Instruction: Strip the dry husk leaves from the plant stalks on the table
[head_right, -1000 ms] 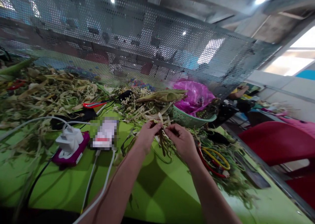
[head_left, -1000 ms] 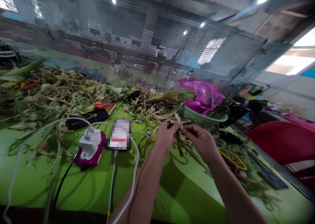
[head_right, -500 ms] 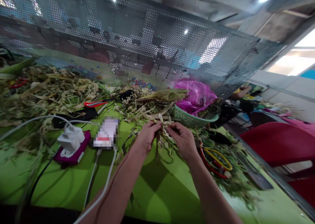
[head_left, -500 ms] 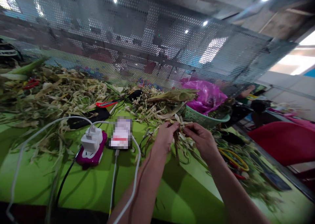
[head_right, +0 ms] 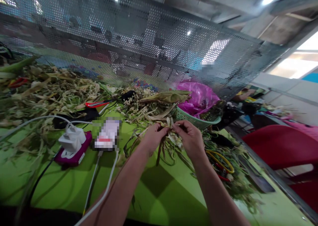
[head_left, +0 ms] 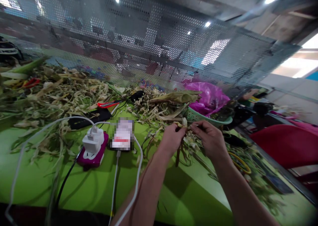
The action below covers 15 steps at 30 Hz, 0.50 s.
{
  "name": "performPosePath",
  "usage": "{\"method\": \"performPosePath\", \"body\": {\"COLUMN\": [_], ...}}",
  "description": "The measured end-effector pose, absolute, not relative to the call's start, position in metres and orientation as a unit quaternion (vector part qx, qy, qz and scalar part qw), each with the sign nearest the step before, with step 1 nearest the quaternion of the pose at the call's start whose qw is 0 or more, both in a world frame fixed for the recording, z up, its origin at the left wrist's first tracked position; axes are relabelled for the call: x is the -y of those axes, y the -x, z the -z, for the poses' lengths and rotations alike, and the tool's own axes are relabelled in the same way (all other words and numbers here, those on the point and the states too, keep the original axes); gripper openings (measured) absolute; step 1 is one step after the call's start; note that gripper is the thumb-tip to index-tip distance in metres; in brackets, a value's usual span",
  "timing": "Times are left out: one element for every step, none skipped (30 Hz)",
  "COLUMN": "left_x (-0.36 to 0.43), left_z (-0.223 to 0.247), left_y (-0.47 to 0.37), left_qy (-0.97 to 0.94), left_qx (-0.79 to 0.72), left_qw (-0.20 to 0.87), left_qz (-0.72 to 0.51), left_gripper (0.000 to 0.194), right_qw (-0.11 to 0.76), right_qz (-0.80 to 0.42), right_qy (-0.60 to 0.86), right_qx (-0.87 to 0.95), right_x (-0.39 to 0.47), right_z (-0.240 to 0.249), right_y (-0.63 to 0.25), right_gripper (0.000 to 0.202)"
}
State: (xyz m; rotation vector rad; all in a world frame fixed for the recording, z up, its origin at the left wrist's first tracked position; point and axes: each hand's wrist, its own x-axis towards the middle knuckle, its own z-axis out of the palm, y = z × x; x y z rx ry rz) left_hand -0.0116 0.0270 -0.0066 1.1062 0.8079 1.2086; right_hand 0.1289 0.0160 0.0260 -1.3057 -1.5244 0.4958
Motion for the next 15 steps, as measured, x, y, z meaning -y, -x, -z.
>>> {"method": "performPosePath", "body": {"left_x": [-0.0267, -0.0263, -0.0258, -0.0253, -0.0247, -0.0242, -0.0238, -0.0236, -0.0235, -0.0236, -0.0238, -0.024, -0.0243, -0.0244, -0.0245], "left_z": [0.0064, 0.0059, 0.0051, 0.0041, 0.0029, 0.0018, 0.0009, 0.0004, 0.0002, 0.0004, 0.0009, 0.0016, 0.0023, 0.0028, 0.003], "left_y": [0.0117, 0.012, 0.0124, 0.0129, 0.0136, 0.0143, 0.0148, 0.0152, 0.0152, 0.015, 0.0146, 0.0139, 0.0133, 0.0127, 0.0122], "left_qy": [-0.491, -0.502, -0.511, -0.519, -0.525, -0.529, -0.533, -0.537, -0.542, -0.549, -0.557, -0.564, -0.568, -0.571, -0.573], "left_qx": [-0.341, -0.334, -0.333, -0.34, -0.352, -0.368, -0.383, -0.394, -0.402, -0.406, -0.409, -0.409, -0.411, -0.414, -0.418], "left_qw": [0.605, 0.601, 0.596, 0.589, 0.582, 0.574, 0.567, 0.561, 0.553, 0.546, 0.538, 0.532, 0.528, 0.526, 0.525], "left_qz": [-0.525, -0.525, -0.521, -0.517, -0.512, -0.505, -0.498, -0.492, -0.488, -0.485, -0.483, -0.482, -0.479, -0.475, -0.471], "left_gripper": [0.014, 0.013, 0.013, 0.013, 0.013, 0.013, 0.013, 0.013, 0.014, 0.014, 0.014, 0.014, 0.014, 0.015, 0.016], "right_qw": [0.514, 0.515, 0.517, 0.52, 0.522, 0.523, 0.521, 0.514, 0.504, 0.491, 0.479, 0.469, 0.465, 0.466, 0.469], "right_qz": [-0.203, -0.202, -0.204, -0.21, -0.221, -0.235, -0.251, -0.269, -0.286, -0.298, -0.305, -0.306, -0.302, -0.294, -0.285], "right_qy": [0.542, 0.542, 0.542, 0.542, 0.541, 0.541, 0.542, 0.545, 0.549, 0.554, 0.558, 0.561, 0.561, 0.559, 0.556], "right_qx": [0.633, 0.632, 0.63, 0.626, 0.621, 0.615, 0.61, 0.605, 0.602, 0.603, 0.605, 0.61, 0.615, 0.62, 0.625], "right_x": [-0.0168, -0.0177, -0.0185, -0.0192, -0.0198, -0.0202, -0.0205, -0.0206, -0.0208, -0.021, -0.0213, -0.0218, -0.0224, -0.0231, -0.0239], "right_z": [-0.0259, -0.0257, -0.0253, -0.025, -0.0248, -0.0248, -0.0251, -0.0257, -0.0265, -0.0274, -0.0283, -0.0291, -0.0296, -0.03, -0.0302], "right_y": [-0.1285, -0.1282, -0.1279, -0.1277, -0.1275, -0.1274, -0.1274, -0.1275, -0.1279, -0.1283, -0.1289, -0.1296, -0.1302, -0.1307, -0.131], "right_gripper": [0.017, 0.016, 0.016, 0.016, 0.017, 0.018, 0.02, 0.022, 0.024, 0.026, 0.028, 0.03, 0.03, 0.029, 0.028]}}
